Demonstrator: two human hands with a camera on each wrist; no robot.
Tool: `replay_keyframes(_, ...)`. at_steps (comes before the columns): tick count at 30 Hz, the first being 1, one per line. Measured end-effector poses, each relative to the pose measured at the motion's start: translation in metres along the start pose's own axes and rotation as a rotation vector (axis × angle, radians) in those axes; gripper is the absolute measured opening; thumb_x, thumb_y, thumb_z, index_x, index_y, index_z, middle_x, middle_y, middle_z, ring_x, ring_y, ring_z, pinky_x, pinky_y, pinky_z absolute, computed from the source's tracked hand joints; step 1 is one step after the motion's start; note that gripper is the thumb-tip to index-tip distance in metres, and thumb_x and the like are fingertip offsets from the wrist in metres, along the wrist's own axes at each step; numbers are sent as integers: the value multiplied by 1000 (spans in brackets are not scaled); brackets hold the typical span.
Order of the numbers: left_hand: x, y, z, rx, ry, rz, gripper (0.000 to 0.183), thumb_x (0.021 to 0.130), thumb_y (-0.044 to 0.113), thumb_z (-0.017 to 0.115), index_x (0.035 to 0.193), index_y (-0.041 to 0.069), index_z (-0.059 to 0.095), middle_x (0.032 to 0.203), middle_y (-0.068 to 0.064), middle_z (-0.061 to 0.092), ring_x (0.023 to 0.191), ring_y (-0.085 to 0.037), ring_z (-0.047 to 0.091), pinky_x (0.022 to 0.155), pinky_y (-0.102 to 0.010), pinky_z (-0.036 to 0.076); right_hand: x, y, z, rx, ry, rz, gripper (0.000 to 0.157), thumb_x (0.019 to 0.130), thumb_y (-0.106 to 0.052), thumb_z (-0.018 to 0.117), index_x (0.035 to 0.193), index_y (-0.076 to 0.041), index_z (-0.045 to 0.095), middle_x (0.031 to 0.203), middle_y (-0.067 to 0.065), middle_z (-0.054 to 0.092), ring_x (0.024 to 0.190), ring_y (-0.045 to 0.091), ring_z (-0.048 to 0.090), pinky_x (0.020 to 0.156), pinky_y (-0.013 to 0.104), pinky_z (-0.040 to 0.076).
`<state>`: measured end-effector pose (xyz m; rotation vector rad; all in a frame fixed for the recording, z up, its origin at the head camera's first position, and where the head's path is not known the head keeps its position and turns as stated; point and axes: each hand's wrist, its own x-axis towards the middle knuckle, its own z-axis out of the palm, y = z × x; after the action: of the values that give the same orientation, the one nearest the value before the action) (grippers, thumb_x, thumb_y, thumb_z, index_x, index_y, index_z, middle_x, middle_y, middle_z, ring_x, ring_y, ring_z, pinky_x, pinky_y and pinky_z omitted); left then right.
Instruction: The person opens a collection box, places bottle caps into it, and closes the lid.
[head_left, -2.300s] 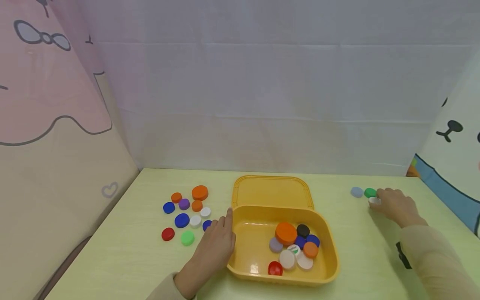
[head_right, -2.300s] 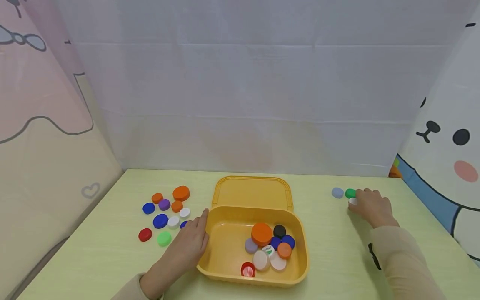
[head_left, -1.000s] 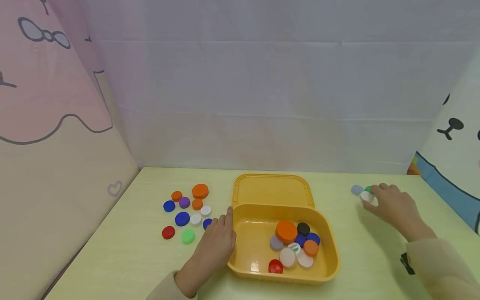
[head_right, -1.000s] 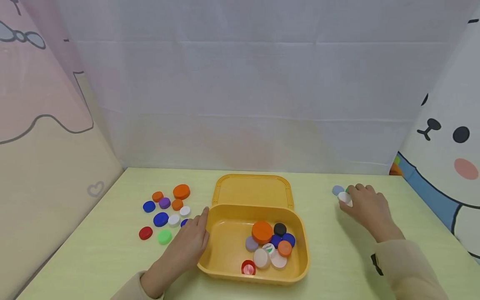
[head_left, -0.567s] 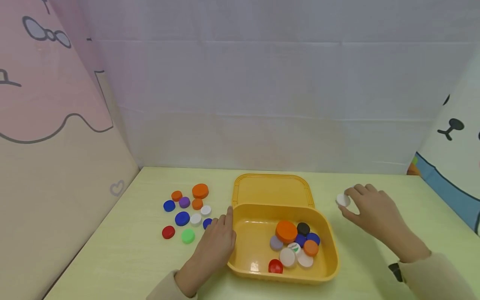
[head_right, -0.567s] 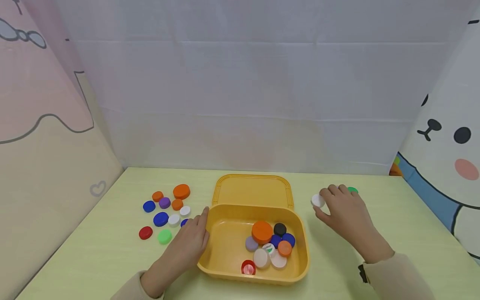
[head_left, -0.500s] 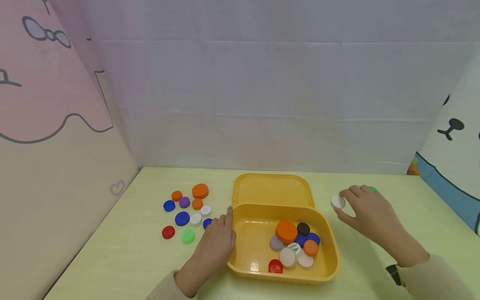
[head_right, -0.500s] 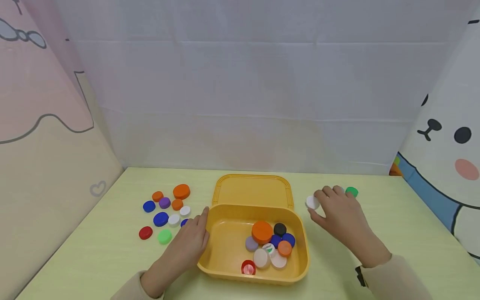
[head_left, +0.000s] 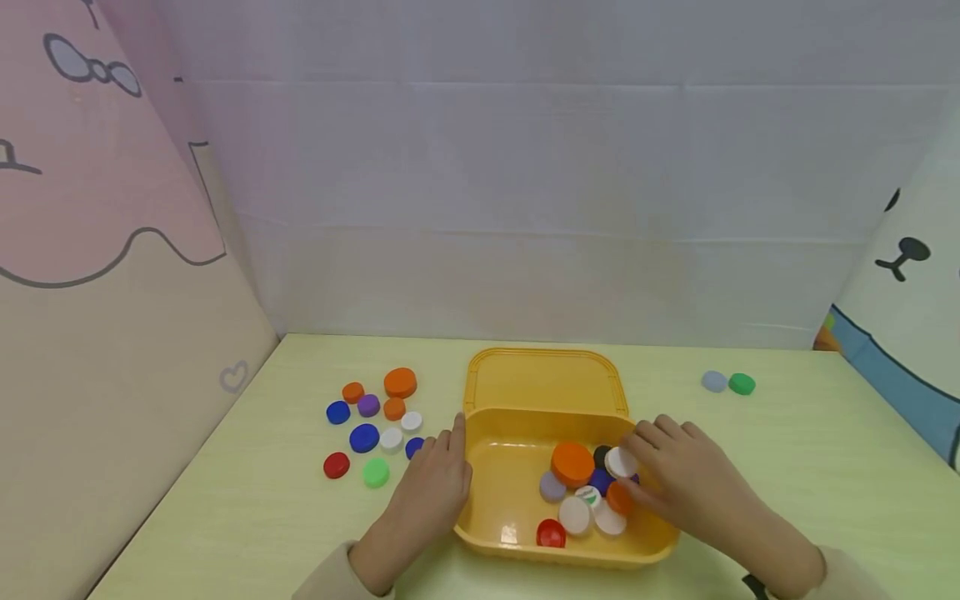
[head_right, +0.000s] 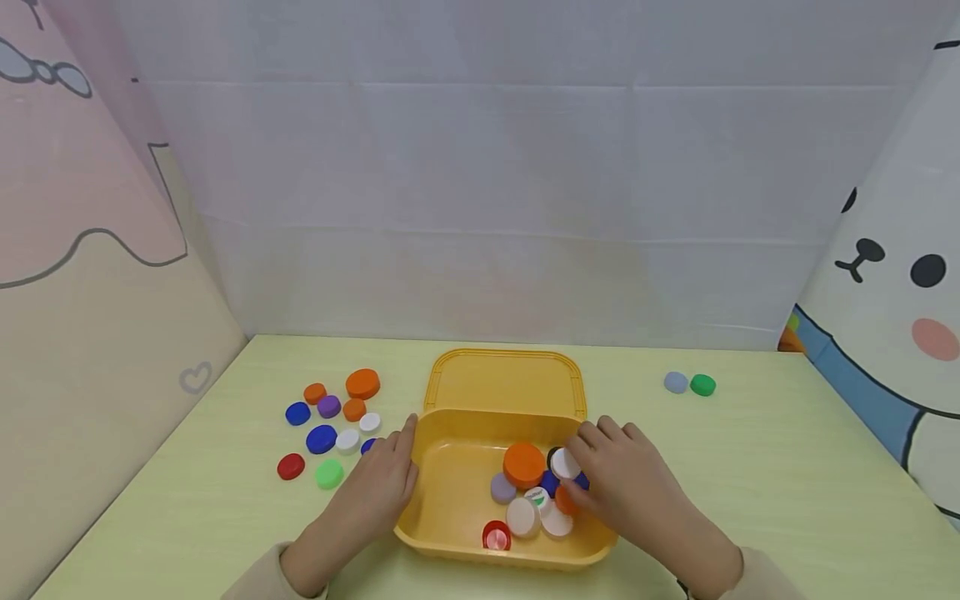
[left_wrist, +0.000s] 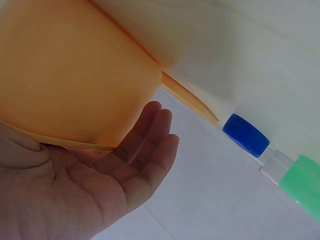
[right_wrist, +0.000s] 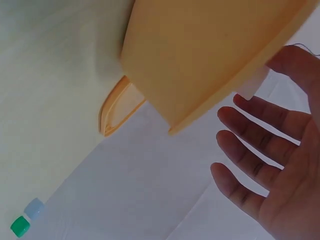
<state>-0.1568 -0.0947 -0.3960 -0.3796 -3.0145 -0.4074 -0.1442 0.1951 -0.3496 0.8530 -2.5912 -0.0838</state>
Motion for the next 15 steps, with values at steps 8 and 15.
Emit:
replay_keyframes(8,0,1,0,-3,15,5,52,92,18,42,139,-1,31,101,-11,55,82,-20,47,74,-33,45,-5,-12,7,84,-69,-54,30,68,-42,74,87,-22,62,80,-12,51,74,7,40,61,21,35)
replay_keyframes(15,0,1,-1,-4,8,4,52,92,18,42,139,-1,31,102,-12,56,82,-21,48,75,-34,46,-6,-14,11,158,-109,-100,24,75,-46,67,86,-25,62,81,-14,51,74,7,39,60,20,35)
